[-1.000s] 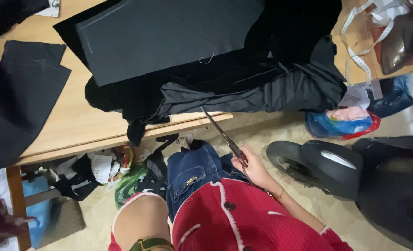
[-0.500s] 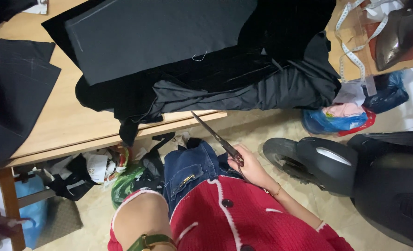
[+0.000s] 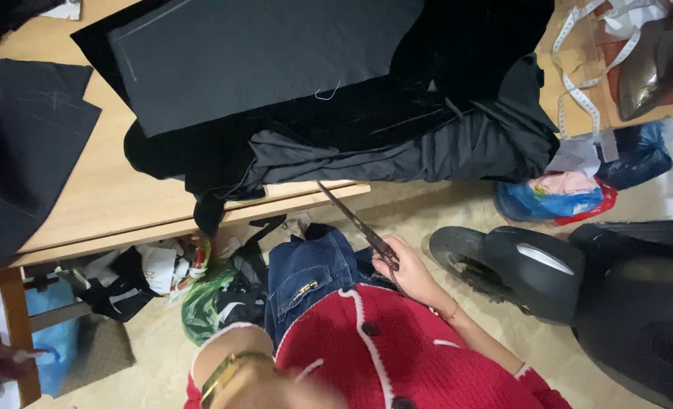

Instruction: The person aligns a paper pattern on a large piece of black fabric laid out on a table. They then use a pair of shears to cut the fabric along the pattern's edges, separating the shaped piece from the rest of the material.

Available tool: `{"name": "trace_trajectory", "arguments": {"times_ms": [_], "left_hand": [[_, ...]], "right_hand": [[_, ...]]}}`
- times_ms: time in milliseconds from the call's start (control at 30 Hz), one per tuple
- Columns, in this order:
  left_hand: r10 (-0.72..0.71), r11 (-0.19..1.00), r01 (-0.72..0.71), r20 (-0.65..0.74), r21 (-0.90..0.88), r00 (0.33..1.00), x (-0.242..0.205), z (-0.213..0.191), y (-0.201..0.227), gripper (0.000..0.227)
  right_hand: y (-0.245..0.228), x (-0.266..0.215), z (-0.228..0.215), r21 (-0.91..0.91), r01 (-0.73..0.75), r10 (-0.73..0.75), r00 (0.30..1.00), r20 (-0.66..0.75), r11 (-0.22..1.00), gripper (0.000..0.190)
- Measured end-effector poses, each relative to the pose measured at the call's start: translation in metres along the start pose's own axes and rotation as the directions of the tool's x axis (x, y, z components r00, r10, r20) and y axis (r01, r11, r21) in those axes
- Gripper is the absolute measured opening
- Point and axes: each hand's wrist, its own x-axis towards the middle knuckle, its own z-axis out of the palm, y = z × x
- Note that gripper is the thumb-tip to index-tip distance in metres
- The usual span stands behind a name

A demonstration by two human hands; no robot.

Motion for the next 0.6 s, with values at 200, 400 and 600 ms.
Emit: {"name": "trace_trajectory", "arguments": {"times_ms": [200,400,600], "left_hand": [[0.429,0.898,-0.428,0.014,0.099,0.903,0.053,-0.017,-0.149,0.007],[0.111,0.693,-0.101,0.033,0.714,0.993,0.091,-0.043,-0.312,0.021],[0.219,0.202,-0.295,0.251,0.934,0.943,0.120,-0.030,-0.379,0.040]], "right_hand": [[-0.003,0.005,-0.013,-0.066,0.078,-0.084,0.992,-0.093,0.995,0.020],[-0.003,0.021,-0.040,0.009,-0.021,0.023,0.950,-0.312,1.000,0.032],[-0.010,0.026,-0.060,0.024,0.022,-0.011,0.920,-0.392,0.999,0.036]]}}
